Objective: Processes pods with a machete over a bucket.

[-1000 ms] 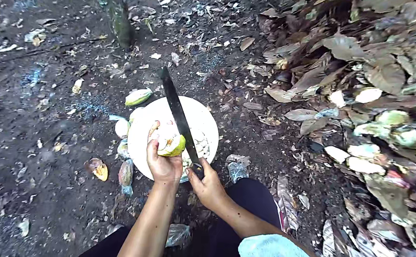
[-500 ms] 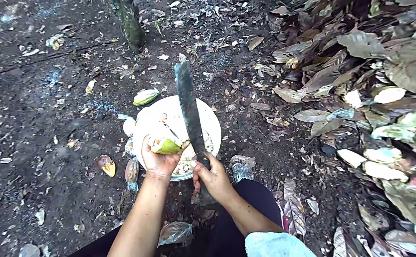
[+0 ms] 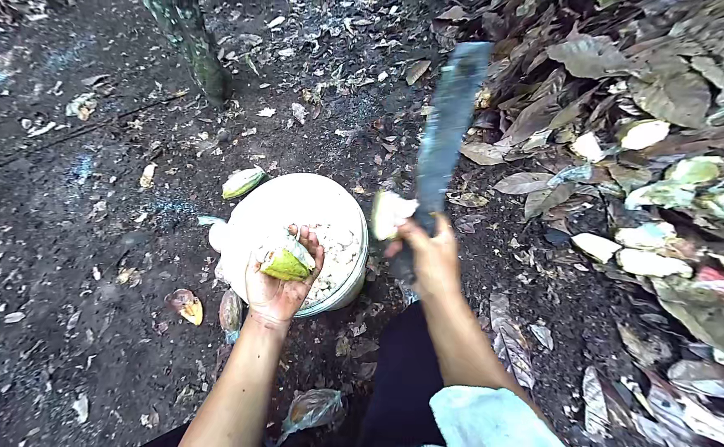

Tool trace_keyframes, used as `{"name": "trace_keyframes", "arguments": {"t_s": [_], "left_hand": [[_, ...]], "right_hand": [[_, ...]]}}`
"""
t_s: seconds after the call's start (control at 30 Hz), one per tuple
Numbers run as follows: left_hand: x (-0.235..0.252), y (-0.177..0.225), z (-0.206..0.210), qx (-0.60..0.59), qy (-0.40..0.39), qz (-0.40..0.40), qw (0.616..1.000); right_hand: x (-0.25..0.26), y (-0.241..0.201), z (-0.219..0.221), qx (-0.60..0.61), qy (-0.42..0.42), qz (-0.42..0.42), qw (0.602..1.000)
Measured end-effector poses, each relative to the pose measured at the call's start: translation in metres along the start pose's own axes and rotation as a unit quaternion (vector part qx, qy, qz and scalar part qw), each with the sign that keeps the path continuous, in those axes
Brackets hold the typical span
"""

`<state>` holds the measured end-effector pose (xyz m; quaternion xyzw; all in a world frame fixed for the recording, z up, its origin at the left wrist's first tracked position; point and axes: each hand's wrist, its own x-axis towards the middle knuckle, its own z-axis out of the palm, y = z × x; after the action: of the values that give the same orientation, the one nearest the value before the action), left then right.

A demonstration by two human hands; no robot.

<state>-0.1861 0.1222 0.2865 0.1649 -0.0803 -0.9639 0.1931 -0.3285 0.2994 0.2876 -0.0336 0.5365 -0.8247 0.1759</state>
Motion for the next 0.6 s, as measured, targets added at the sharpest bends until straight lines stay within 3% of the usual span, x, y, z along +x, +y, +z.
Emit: {"name": "trace_keyframes", "arguments": {"t_s": [0.07, 0.13, 0.2, 0.27, 0.33, 0.43, 0.5, 0.6], "left_hand": [[0.003, 0.012, 0.008, 0.077, 0.09, 0.009, 0.993], [0.005, 0.021, 0.02, 0.143, 0.192, 0.029, 0.97], [0.009, 0.027, 0.027, 0.188, 0.226, 0.048, 0.955], [0.013, 0.031, 0.03, 0.207, 0.211, 0.052, 0.954], [0.018, 0.036, 0.029, 0.188, 0.159, 0.036, 0.969], [0.025, 0.046, 0.019, 0.136, 0.057, 0.004, 0.989], [0.027, 0.053, 0.013, 0.13, 0.007, -0.009, 0.991], [0.03, 0.064, 0.006, 0.153, -0.075, -0.02, 0.985]], "right_hand": [[0.025, -0.025, -0.048, -0.012, 0.124, -0.098, 0.987], [0.055, -0.055, -0.114, -0.001, 0.238, -0.228, 0.944], [0.068, -0.092, -0.164, 0.009, 0.318, -0.307, 0.897], [0.055, -0.113, -0.177, -0.029, 0.32, -0.329, 0.888], [0.025, -0.11, -0.172, -0.113, 0.219, -0.307, 0.919], [-0.025, -0.094, -0.124, -0.162, -0.022, -0.143, 0.976], [-0.049, -0.072, -0.102, -0.202, -0.158, -0.054, 0.965], [-0.071, -0.045, -0.093, -0.304, -0.31, -0.032, 0.9]]}}
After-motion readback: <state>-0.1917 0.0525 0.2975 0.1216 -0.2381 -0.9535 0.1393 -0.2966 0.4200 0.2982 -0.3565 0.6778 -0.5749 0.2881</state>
